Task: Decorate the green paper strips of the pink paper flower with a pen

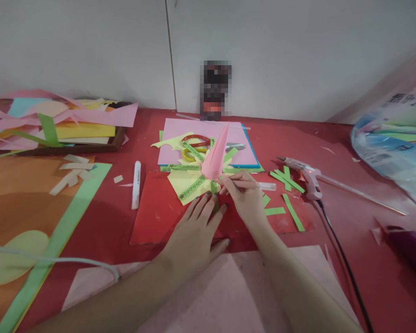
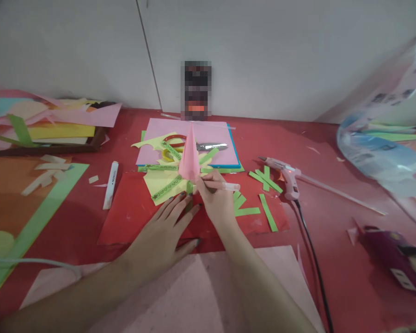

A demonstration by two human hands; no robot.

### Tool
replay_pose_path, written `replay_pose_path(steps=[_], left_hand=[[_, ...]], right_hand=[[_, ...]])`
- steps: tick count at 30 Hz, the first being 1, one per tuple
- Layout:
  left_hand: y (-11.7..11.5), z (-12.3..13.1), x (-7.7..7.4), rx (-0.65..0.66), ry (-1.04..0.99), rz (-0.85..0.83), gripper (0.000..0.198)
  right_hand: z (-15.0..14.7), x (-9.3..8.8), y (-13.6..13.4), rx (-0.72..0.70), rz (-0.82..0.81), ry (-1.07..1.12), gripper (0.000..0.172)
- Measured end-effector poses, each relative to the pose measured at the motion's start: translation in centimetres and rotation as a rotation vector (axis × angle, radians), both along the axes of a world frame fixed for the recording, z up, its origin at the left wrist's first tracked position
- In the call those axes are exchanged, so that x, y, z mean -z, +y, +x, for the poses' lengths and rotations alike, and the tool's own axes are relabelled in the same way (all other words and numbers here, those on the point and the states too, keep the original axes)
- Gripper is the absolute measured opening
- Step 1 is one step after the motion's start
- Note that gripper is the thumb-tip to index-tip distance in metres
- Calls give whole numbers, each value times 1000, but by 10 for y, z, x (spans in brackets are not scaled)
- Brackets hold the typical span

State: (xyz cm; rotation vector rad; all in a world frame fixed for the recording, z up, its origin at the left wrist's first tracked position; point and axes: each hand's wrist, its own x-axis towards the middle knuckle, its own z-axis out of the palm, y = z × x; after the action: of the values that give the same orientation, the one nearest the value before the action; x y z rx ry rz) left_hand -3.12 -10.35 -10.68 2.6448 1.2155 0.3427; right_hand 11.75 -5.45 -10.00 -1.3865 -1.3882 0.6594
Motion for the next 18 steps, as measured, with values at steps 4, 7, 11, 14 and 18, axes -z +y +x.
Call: replay_pose_path(steps=[4, 7, 11, 14, 18], left_hand=[[0, 0, 0, -4, 0, 1, 58], [0, 0, -1, 1, 1, -1, 58], [-1, 0, -2, 0, -15, 0, 57], [-1, 0, -2, 0, -14, -7, 56], [0, 0, -2, 2, -13, -6, 57]], right_hand=[[0, -1, -1, -36, -20, 8, 18], [0, -1, -1, -10, -34, 26, 18], [-1, -3, -1, 28, -33, 20, 18], [-1, -4, -1, -1, -31, 11, 18], [-1, -5, -1, 73, -27, 17, 19]])
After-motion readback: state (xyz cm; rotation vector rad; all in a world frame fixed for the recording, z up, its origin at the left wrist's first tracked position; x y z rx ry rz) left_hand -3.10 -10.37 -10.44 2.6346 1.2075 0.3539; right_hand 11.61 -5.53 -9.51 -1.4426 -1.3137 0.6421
